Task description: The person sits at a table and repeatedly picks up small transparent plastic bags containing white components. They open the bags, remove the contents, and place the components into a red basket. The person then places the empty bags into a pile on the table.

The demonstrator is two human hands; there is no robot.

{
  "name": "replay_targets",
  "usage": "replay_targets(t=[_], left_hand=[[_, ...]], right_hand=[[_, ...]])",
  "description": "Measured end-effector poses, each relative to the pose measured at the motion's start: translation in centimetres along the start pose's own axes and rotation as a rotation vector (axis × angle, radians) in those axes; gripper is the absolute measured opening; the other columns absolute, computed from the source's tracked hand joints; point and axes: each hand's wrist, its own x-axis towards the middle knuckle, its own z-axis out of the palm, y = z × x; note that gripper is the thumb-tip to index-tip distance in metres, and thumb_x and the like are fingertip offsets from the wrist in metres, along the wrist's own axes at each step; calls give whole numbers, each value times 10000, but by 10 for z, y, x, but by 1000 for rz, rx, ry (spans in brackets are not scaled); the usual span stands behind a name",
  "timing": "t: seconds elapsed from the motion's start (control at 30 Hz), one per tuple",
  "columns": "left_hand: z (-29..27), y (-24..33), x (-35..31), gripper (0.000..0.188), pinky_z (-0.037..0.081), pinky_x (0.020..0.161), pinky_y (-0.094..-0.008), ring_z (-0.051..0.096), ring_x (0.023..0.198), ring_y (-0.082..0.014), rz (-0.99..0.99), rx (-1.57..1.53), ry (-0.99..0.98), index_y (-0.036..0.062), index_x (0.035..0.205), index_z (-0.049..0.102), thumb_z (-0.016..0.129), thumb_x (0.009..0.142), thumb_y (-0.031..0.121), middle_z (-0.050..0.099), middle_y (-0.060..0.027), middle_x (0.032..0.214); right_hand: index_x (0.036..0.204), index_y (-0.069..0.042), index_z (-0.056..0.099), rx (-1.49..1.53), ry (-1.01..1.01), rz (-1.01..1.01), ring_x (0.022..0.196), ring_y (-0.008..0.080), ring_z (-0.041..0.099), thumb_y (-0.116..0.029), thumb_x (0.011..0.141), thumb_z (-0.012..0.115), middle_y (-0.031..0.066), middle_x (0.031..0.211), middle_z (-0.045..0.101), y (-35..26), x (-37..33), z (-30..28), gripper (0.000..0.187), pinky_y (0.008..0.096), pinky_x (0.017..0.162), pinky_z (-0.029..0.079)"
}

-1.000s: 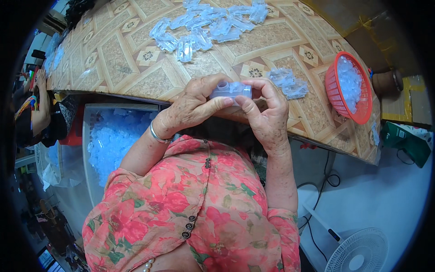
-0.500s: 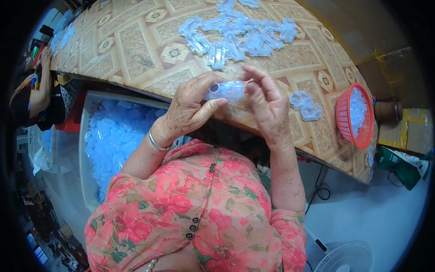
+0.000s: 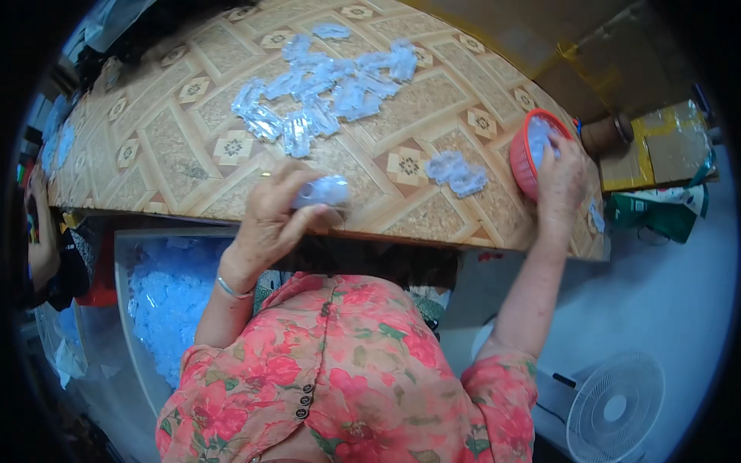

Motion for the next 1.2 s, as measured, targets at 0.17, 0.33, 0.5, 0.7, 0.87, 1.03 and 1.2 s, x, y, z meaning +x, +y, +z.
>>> replay_targets(t=[0.17, 0.33, 0.5, 0.7, 0.87, 1.03, 1.2], left_hand=[[31, 10, 19, 326, 469, 745, -454, 564, 873, -368, 98, 111, -43, 40, 1041, 610, 748, 763, 142, 553, -163, 951], [47, 7, 28, 319, 457, 725, -460, 534, 851, -371, 128, 124, -24, 48, 1006, 620, 757, 735, 147, 529, -156, 911], [33, 13, 24, 539, 440, 945, -480, 542, 1088, -411, 125, 212, 50, 49, 1153, 623, 805, 743, 348, 569, -202, 1137], [-178, -80, -23, 891, 175, 1196, -493, 239, 1460, -418, -93, 905, 1001, -75, 1478, 339, 581, 921, 577, 305, -302, 1534], [-324, -182, -90, 1117, 49, 1192, -575, 81, 1485, -478, -896, 1142, 1035, 2, 1548, 225, 443, 829, 829, 172, -329, 1576], [-340, -235, -62, 1115, 68, 1186, -585, 93, 1491, -474, -1190, 1148, 653, 54, 1555, 245, 396, 807, 867, 204, -285, 1589], [-319, -240, 16, 1099, 2, 1197, -574, 8, 1512, -445, -1152, 1060, 316, 68, 1549, 297, 377, 806, 874, 185, -280, 1605]], right_hand=[[1090, -33, 731, 93, -397, 90, 986, 326, 693, -257, 828, 693, 202, 1027, 720, 65, 6, 26, 346, 401, 879, 525], [979, -7, 748, 213, -376, 46, 800, 341, 704, -262, 825, 709, 203, 864, 721, 52, 6, 19, 300, 414, 742, 530], [991, 17, 706, 260, -121, 10, 840, 297, 689, -206, 900, 681, 191, 917, 704, 36, 2, 10, 242, 381, 749, 525], [982, 9, 672, 491, 264, -209, 839, 243, 641, -10, 895, 686, 118, 941, 671, -33, -58, -33, 90, 357, 757, 524], [974, 3, 662, 794, -35, -384, 805, 251, 624, 34, 845, 701, 130, 902, 651, -115, -84, 0, 139, 351, 714, 503], [962, -2, 660, 849, -142, -456, 785, 268, 614, 14, 816, 729, 137, 872, 648, -176, -78, 5, 162, 360, 726, 500], [958, -10, 662, 773, -209, -524, 813, 307, 630, 1, 799, 740, 144, 877, 656, -203, -67, 1, 178, 400, 756, 502]])
